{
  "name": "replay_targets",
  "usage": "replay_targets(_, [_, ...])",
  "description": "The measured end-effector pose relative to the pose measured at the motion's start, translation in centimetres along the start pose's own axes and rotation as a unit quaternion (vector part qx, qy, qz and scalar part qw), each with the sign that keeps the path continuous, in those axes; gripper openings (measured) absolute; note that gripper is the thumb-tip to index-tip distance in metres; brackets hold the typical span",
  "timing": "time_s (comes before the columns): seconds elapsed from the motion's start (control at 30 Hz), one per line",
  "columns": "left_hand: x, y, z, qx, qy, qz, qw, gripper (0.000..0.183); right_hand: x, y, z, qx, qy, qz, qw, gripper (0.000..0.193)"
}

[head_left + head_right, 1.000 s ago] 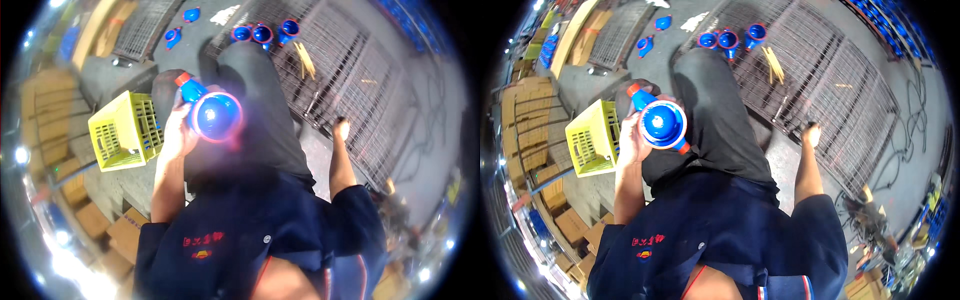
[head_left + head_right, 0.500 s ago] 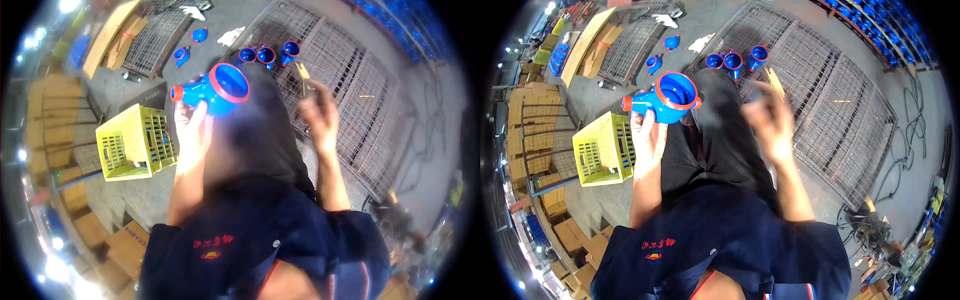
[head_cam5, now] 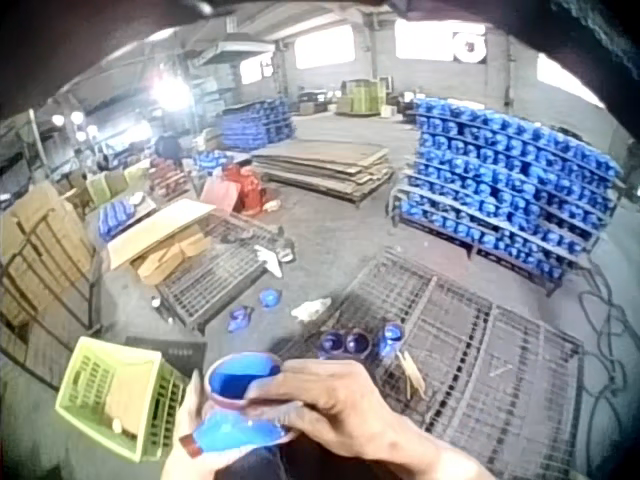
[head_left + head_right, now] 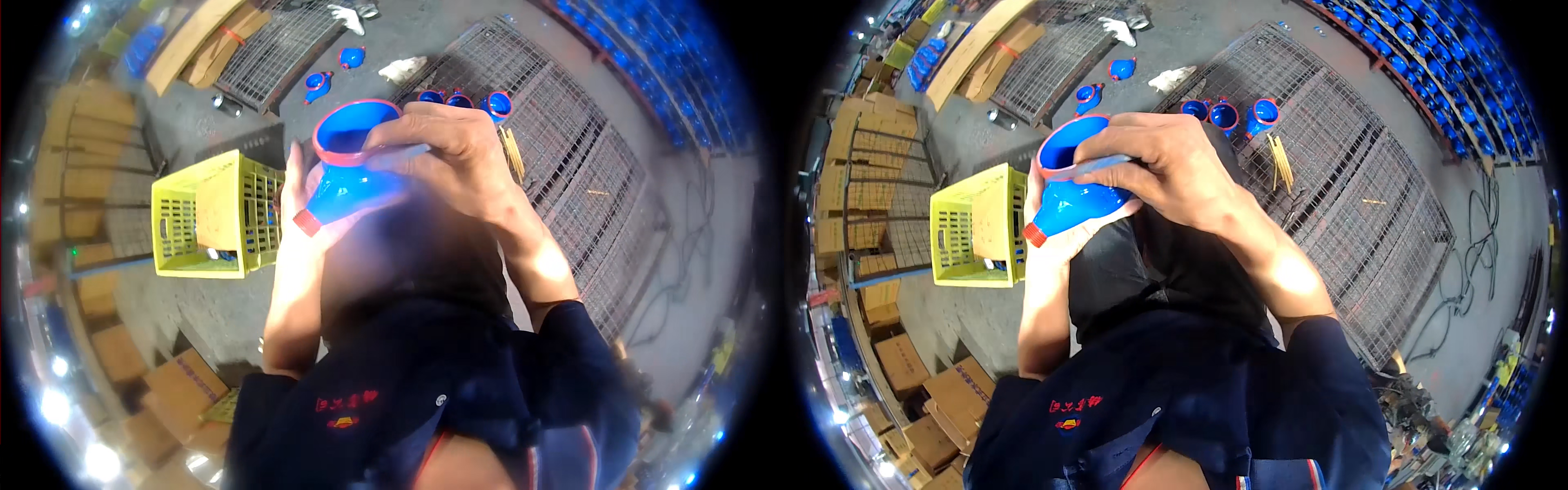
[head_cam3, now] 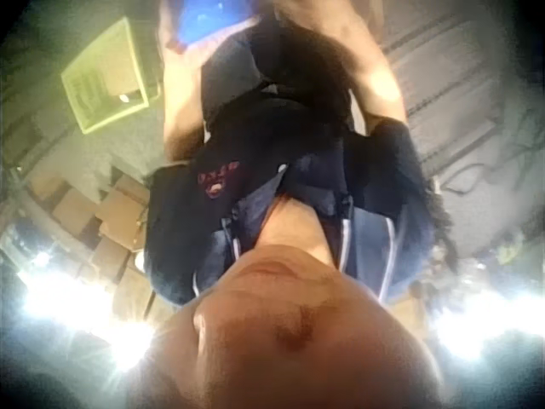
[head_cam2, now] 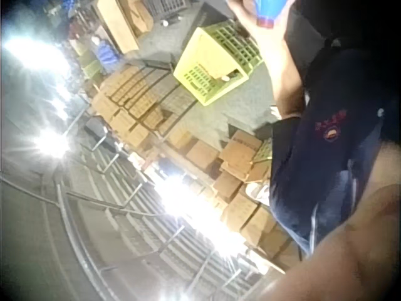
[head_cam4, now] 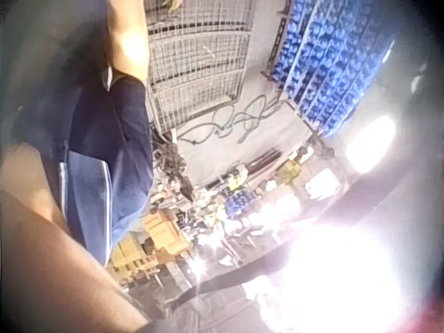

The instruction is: The person holds a blue plastic housing by hand and uses a small file to smooth edges and small openings. The person picks up multiple identical housings one at a time and repeats the filing action on each.

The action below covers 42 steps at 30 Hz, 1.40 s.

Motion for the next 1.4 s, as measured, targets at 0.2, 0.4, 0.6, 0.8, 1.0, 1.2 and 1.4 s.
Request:
replay_targets(0.2, [-0.8, 3.2, 1.6, 0.099, 0.013, 0.107, 0.989, 0.051, 3.0, 1.1, -0.2, 0.006, -0.084, -0.002, 0.996, 0.037])
replay_targets(0.4, [-1.9, 5.0, 5.0, 0.108, -0.006, 0.078, 0.991, 0.073, 4.2, -1.5, 0.6, 0.016, -0.066, 0.061, 0.996, 0.041])
replay_targets(0.6, [-3.0, 6.2, 4.6, 0.123, -0.08, -0.034, 0.989, 0.083, 6.1, -2.9, 4.2, 0.023, -0.086, 0.041, 0.995, 0.056])
replay_targets(0.8, [-3.8, 6.7, 4.6, 0.138, -0.013, -0.006, 0.99, 0.084, 6.3, -3.3, 5.5, 0.032, -0.127, 0.057, 0.99, 0.058])
replay_targets(1.0, [-4.1, 7.1, 5.2, 0.108, -0.042, 0.01, 0.993, 0.08, 6.4, -2.8, 5.9, 0.006, -0.132, 0.075, 0.988, 0.056])
replay_targets(1.2, [-3.9, 7.5, 4.6, 0.133, -0.026, 0.03, 0.99, 0.08, 5.8, -3.1, 5.9, 0.015, -0.161, 0.084, 0.983, 0.053])
replay_targets(1.4, [-4.0, 7.4, 4.6, 0.139, 0.024, 0.014, 0.99, 0.085, 6.0, -3.3, 6.1, 0.006, -0.155, 0.07, 0.985, 0.057])
Point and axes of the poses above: each hand's wrist, its own y-axis towards the middle knuckle, its own x-axis out of the palm, z = x × y, the point moved 1 cm from there along y, towards the middle knuckle, and after that the axes turned 7 degrees about y, right-handed, at the moved point
